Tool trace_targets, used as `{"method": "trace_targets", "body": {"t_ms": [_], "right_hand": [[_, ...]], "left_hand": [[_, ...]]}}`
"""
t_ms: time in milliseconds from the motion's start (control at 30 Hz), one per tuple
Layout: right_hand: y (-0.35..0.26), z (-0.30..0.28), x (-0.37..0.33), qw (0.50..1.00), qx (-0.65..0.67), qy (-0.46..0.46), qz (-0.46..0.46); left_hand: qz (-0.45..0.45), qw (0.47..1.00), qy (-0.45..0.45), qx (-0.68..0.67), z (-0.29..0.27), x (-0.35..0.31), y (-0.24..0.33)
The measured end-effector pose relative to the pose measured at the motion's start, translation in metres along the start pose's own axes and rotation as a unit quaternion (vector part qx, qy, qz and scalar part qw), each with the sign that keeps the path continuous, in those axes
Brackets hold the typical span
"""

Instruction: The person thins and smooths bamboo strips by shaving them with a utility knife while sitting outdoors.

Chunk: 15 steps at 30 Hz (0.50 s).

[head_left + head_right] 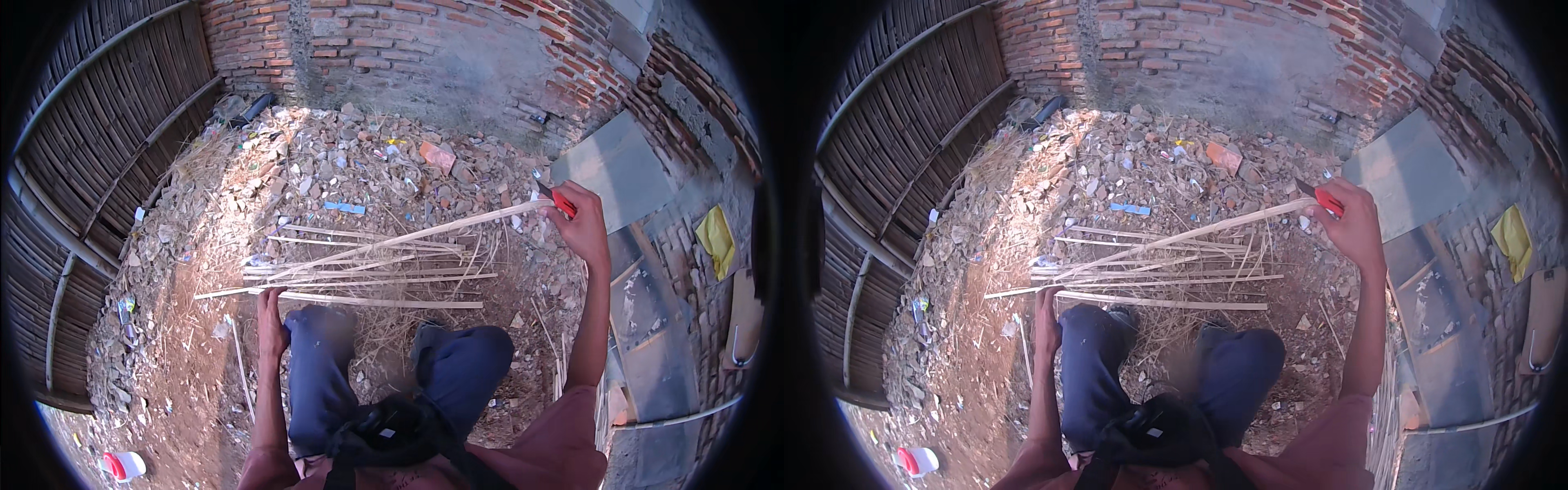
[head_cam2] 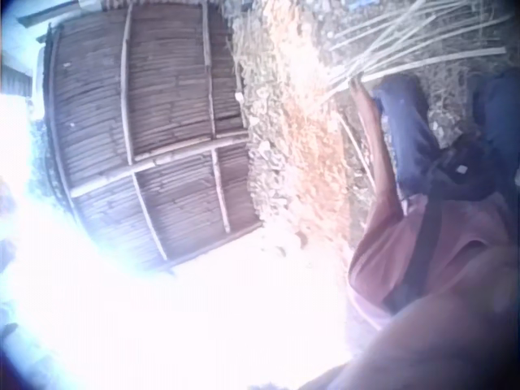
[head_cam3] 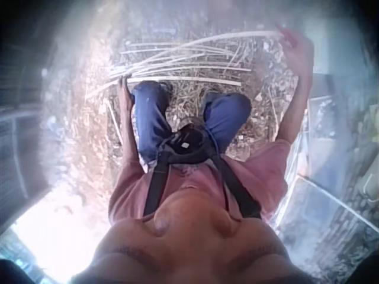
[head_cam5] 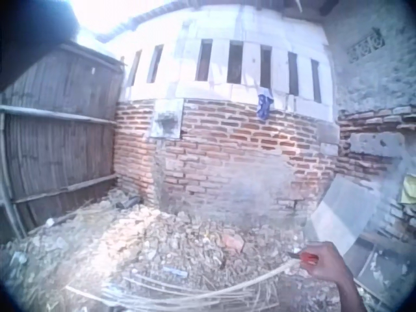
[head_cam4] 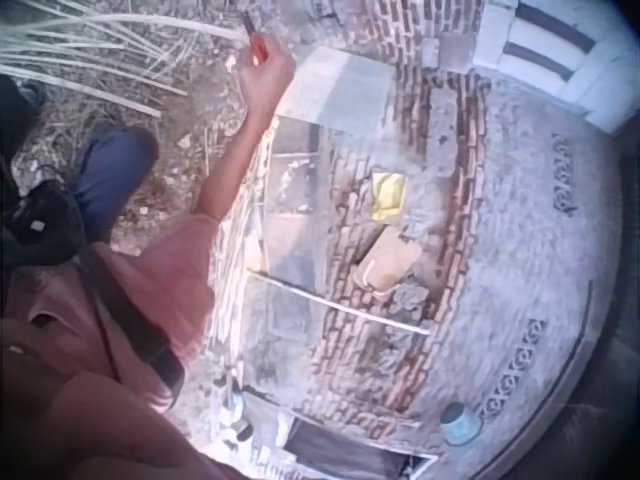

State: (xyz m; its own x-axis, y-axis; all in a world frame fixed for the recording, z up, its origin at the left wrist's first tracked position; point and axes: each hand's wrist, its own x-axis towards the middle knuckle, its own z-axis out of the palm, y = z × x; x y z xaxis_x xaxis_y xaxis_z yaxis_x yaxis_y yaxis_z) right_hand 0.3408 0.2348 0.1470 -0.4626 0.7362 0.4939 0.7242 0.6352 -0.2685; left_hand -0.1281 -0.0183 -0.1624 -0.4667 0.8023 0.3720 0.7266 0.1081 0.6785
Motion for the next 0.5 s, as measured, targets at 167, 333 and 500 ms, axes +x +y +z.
{"method": "trace_targets", "body": {"t_ms": [167,333,500], "right_hand": [[0.002,-0.042,-0.014,0.997,0.012,0.077,-0.023],[0.013,-0.038,-0.025,0.989,0.047,0.143,0.013],[0.043,0.012,-0.026,0.977,0.134,0.161,0.042]], "left_hand": [[-0.026,0.998,-0.010,-0.052,0.000,0.046,-0.019],[-0.238,0.878,-0.238,-0.342,0.000,0.095,-0.003],[-0.240,0.781,-0.211,-0.536,0.026,0.150,0.034]]}}
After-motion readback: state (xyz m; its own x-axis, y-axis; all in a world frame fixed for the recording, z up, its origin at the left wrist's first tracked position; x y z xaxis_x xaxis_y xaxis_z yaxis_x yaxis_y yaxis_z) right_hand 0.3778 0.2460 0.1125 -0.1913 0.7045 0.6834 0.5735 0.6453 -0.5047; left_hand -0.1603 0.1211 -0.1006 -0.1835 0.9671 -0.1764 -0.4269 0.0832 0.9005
